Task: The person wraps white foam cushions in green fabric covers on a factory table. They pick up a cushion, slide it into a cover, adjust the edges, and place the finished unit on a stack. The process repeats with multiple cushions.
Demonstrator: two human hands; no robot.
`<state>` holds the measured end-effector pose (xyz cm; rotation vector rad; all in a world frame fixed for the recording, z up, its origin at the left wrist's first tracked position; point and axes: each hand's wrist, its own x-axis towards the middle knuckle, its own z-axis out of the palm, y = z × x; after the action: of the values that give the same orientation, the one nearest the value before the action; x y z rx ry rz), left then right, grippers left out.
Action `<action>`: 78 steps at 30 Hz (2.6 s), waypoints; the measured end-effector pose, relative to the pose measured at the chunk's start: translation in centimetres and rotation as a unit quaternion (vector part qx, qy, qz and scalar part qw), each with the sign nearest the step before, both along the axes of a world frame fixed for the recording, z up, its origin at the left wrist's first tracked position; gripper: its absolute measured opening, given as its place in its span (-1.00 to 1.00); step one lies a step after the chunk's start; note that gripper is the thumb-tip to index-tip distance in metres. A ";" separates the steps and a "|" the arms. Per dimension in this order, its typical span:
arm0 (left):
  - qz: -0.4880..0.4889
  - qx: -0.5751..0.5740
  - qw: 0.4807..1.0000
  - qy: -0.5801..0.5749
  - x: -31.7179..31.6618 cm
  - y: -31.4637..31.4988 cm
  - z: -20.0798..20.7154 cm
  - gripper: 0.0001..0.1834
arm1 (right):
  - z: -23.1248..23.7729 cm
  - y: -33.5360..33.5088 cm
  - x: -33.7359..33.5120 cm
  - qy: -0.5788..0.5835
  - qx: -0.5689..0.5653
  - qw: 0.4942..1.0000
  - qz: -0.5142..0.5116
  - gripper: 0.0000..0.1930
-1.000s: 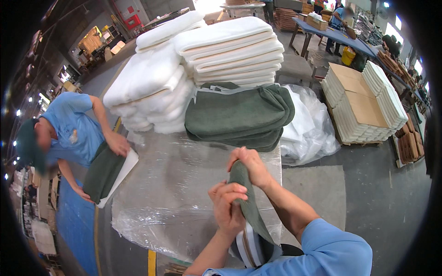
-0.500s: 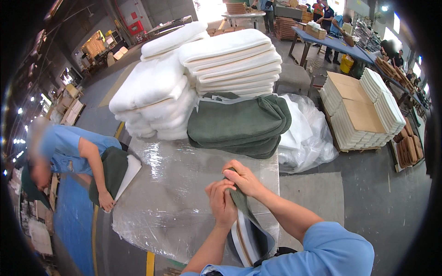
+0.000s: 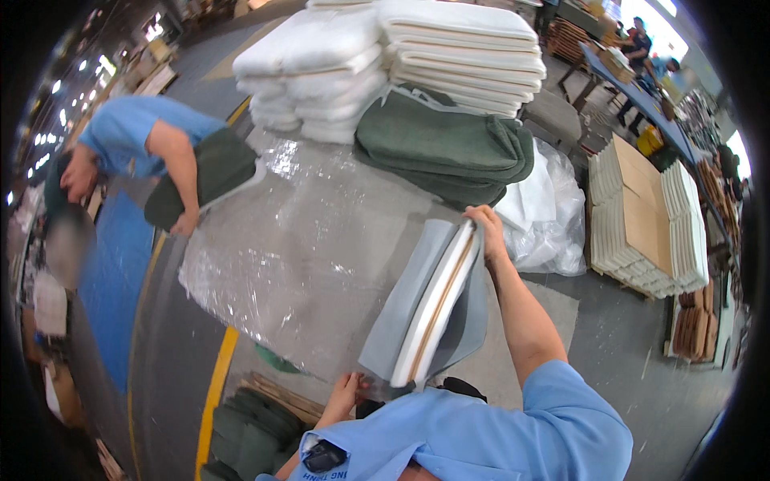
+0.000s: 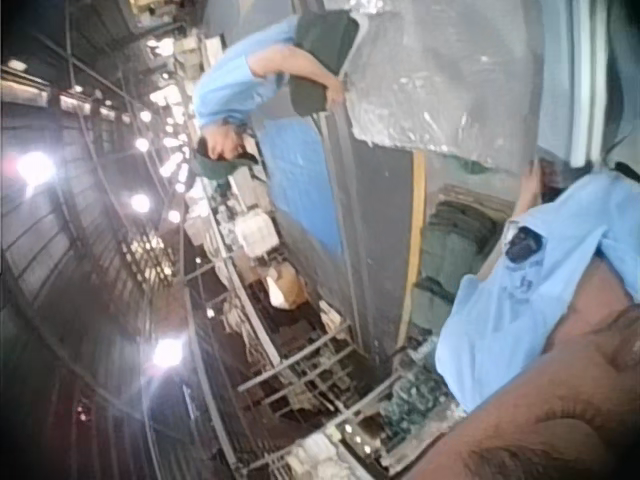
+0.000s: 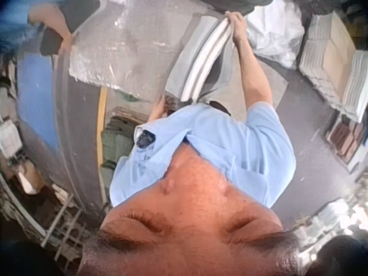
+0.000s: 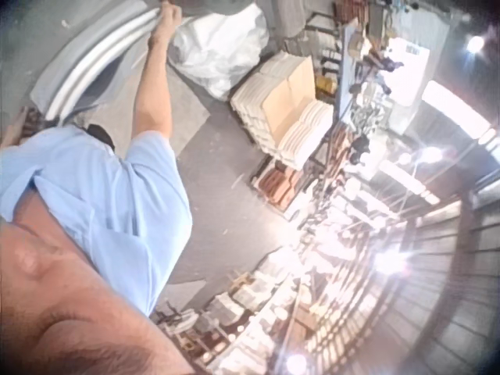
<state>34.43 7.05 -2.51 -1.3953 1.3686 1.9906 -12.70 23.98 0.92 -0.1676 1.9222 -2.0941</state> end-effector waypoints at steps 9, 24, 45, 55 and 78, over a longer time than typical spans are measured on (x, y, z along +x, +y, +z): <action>0.263 0.237 0.907 0.228 -2.6 4.9 1.4 -0.29 | -0.9 3.1 2.2 0.030 0.017 0.997 -0.074 -0.70; 0.220 -0.078 0.939 0.254 -3.8 -1.9 0.0 -0.36 | -6.3 14.2 10.9 -0.329 0.056 0.943 -0.021 -0.42; -0.374 -0.573 0.701 0.201 -3.3 0.6 11.3 -0.14 | -3.7 11.0 13.6 -0.217 -0.043 0.974 -0.045 -0.23; -0.515 -0.556 0.634 0.154 -14.3 8.5 13.7 -0.16 | -10.0 13.5 23.7 -0.421 -0.029 0.906 -0.017 -0.40; -0.582 -0.353 0.712 0.174 -19.7 8.0 3.9 -0.26 | -13.9 15.7 32.2 -0.443 -0.247 0.834 -0.219 -0.56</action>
<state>14.75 15.03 1.39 -0.0240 2.4419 0.8409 19.50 39.66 -12.93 1.0470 0.8865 -2.2657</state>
